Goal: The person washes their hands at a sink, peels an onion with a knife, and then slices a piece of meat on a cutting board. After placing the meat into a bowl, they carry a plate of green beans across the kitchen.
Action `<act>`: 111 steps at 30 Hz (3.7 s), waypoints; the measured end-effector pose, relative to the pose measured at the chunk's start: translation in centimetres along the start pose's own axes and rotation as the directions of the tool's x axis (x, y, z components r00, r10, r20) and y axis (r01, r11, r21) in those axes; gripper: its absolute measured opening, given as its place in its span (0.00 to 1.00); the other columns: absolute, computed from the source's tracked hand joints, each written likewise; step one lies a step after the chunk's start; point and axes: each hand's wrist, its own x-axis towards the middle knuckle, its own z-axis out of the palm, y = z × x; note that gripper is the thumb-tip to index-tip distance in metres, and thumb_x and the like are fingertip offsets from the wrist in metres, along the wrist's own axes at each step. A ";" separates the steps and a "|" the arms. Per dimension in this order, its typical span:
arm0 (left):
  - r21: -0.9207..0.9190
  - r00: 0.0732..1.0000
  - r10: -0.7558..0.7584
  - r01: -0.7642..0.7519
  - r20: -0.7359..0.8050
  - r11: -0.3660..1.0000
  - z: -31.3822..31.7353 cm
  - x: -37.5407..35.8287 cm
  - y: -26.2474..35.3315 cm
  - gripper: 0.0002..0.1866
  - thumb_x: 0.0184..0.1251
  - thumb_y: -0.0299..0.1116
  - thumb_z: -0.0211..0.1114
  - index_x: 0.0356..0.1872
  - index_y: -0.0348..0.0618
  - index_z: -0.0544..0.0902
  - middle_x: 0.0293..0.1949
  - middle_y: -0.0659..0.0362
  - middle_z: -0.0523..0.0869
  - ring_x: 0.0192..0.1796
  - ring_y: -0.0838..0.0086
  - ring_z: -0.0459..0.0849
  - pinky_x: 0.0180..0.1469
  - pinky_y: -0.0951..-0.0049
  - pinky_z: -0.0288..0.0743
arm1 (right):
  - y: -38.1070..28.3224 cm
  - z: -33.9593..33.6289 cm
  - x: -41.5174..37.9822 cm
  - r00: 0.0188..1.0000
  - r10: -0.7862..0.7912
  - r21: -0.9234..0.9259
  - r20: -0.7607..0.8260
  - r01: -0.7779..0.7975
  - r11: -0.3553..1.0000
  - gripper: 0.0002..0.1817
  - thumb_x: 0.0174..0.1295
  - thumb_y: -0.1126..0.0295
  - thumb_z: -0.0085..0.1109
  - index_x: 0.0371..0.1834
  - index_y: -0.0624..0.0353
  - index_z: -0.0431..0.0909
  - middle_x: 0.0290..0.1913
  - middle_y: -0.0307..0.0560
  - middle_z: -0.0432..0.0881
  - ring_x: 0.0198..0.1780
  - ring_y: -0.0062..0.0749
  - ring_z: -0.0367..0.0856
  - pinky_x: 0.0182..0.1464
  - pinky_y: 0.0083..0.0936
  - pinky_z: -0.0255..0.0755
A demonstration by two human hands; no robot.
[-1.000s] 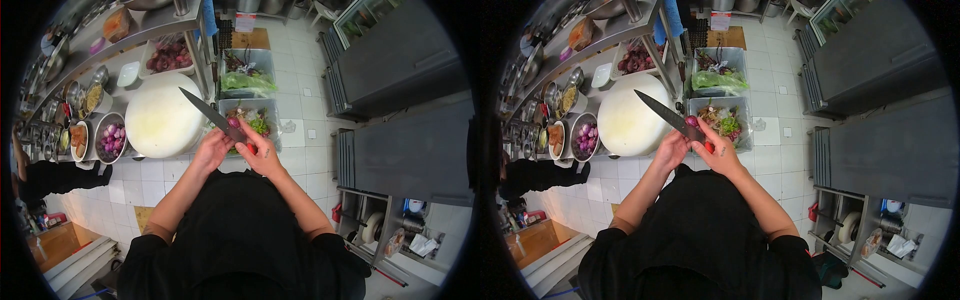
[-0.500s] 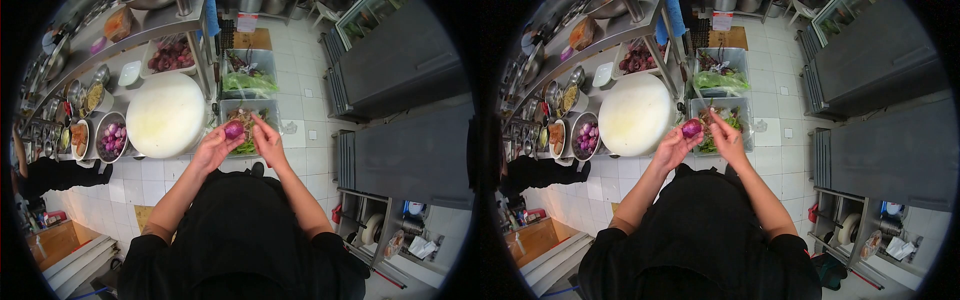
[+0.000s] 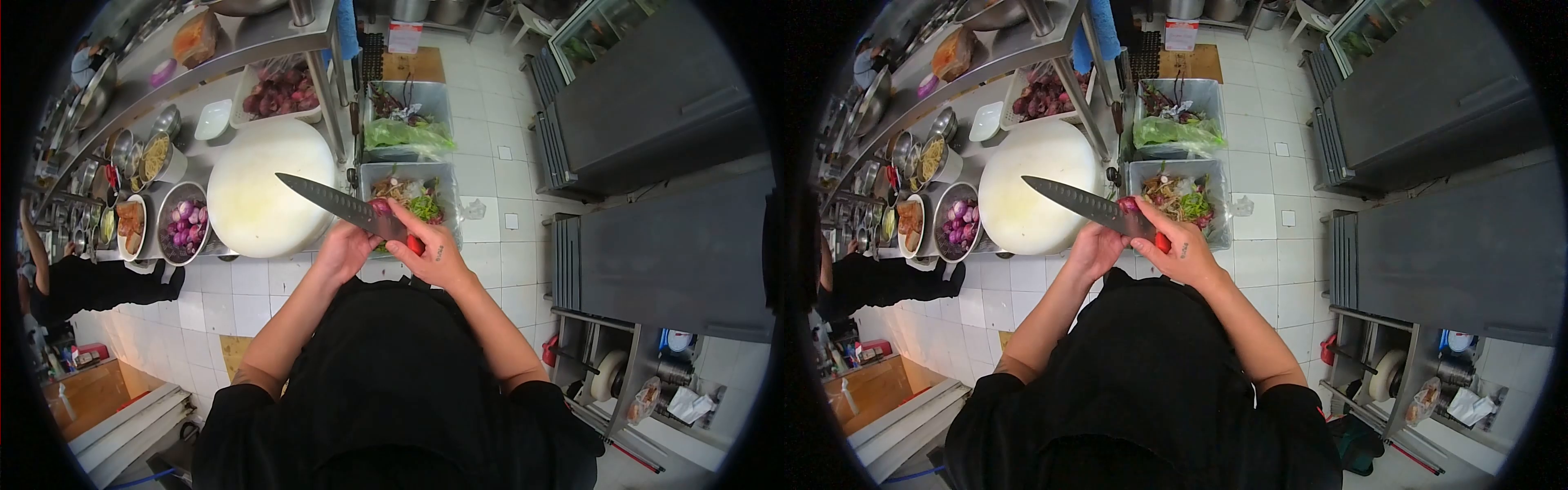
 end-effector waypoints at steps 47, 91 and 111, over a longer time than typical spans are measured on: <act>-0.006 0.994 -0.105 0.105 0.004 0.994 0.0 0.5 0.1 0.25 0.87 0.52 0.53 0.63 0.39 0.79 0.55 0.55 0.88 0.54 0.69 0.87 0.57 0.67 0.82 | 5.8 -0.1 -0.1 0.917 0.393 0.273 -0.064 -0.363 0.891 0.27 0.79 0.61 0.61 0.77 0.56 0.75 0.38 0.39 0.86 0.38 0.18 0.76 0.45 0.21 0.75; 0.132 0.999 0.001 0.005 -0.044 0.991 1.5 0.1 -0.3 0.28 0.87 0.54 0.52 0.70 0.42 0.77 0.58 0.61 0.87 0.58 0.75 0.85 0.63 0.69 0.79 | 0.4 -0.1 -1.5 1.000 0.027 0.024 -0.014 -0.026 0.999 0.31 0.73 0.61 0.68 0.78 0.51 0.75 0.24 0.43 0.79 0.24 0.24 0.73 0.32 0.26 0.71; -0.026 0.997 0.005 -0.007 -0.080 1.000 0.6 1.3 -0.8 0.23 0.86 0.42 0.54 0.73 0.39 0.74 0.68 0.51 0.83 0.62 0.65 0.85 0.69 0.61 0.78 | 2.3 1.3 -1.0 0.979 0.096 0.014 -0.179 -0.094 0.995 0.38 0.68 0.60 0.73 0.81 0.51 0.72 0.19 0.37 0.65 0.22 0.23 0.64 0.29 0.24 0.65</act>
